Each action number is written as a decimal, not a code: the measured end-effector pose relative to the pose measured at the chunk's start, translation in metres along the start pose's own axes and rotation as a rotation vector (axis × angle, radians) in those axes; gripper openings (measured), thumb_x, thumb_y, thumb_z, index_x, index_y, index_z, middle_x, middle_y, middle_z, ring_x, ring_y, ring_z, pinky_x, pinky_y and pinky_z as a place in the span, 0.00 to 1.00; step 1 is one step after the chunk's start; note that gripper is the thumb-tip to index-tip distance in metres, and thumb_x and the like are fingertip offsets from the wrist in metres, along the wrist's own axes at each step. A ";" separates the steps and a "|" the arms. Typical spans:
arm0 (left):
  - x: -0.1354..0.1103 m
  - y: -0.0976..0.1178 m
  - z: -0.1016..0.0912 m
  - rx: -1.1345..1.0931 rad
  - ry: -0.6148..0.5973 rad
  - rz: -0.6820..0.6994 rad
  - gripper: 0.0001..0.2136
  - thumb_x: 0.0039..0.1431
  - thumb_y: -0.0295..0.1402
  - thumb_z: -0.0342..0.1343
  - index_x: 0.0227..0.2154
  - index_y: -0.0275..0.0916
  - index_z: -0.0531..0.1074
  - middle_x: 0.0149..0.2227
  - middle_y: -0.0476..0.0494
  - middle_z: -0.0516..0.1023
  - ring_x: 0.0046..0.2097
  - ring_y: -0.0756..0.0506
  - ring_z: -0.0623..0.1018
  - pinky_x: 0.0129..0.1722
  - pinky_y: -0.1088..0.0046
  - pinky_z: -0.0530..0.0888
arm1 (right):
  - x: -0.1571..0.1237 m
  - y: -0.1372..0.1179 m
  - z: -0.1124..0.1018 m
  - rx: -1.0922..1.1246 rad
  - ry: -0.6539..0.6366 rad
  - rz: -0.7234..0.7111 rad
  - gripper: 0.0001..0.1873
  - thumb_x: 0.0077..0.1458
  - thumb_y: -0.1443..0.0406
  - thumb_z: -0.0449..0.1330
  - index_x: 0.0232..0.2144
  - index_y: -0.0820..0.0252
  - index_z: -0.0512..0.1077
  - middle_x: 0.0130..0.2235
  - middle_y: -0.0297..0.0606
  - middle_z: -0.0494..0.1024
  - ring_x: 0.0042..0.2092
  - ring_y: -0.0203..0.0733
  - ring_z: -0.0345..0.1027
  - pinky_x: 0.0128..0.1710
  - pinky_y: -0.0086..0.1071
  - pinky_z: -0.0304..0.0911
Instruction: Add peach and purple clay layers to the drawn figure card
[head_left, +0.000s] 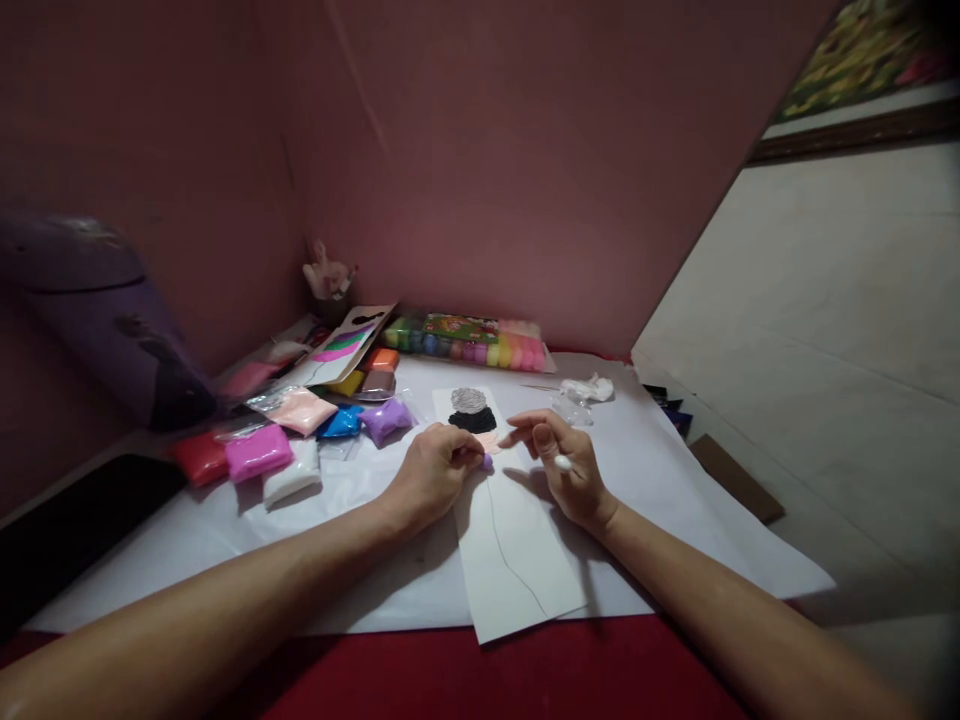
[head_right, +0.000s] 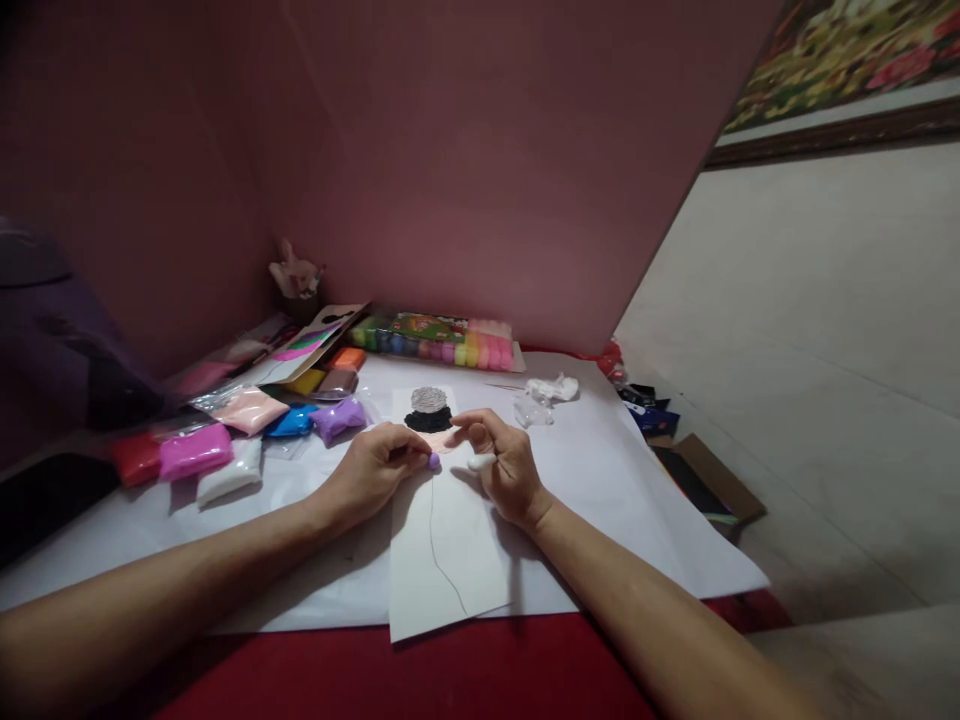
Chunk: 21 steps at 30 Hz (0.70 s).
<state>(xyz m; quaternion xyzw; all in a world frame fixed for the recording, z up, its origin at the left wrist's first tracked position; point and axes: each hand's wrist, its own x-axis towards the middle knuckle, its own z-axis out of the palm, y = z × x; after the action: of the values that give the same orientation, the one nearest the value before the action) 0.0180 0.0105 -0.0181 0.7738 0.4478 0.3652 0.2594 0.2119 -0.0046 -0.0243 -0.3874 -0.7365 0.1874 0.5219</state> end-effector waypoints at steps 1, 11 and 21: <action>0.000 0.000 0.000 -0.030 0.003 -0.003 0.08 0.54 0.21 0.56 0.28 0.37 0.78 0.30 0.45 0.79 0.35 0.46 0.75 0.36 0.71 0.68 | 0.000 -0.001 0.000 0.013 -0.013 -0.011 0.19 0.67 0.53 0.46 0.43 0.58 0.71 0.32 0.38 0.82 0.33 0.40 0.74 0.35 0.34 0.66; 0.001 -0.003 -0.001 -0.262 0.159 -0.137 0.04 0.53 0.24 0.52 0.27 0.37 0.70 0.25 0.51 0.72 0.30 0.49 0.71 0.31 0.74 0.65 | -0.002 -0.003 0.001 -0.127 -0.177 -0.204 0.21 0.68 0.53 0.44 0.48 0.56 0.71 0.40 0.44 0.82 0.41 0.44 0.77 0.43 0.42 0.70; 0.000 -0.005 -0.001 -0.324 0.157 -0.208 0.05 0.54 0.25 0.51 0.32 0.38 0.70 0.29 0.50 0.72 0.33 0.48 0.71 0.36 0.70 0.67 | 0.002 -0.005 0.001 -0.201 -0.217 -0.353 0.17 0.67 0.65 0.47 0.53 0.56 0.70 0.36 0.40 0.82 0.37 0.43 0.73 0.37 0.41 0.71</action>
<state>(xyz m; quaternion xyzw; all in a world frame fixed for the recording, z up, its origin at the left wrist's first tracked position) 0.0147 0.0129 -0.0218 0.6408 0.4797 0.4626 0.3811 0.2089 -0.0066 -0.0199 -0.2802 -0.8596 0.0597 0.4231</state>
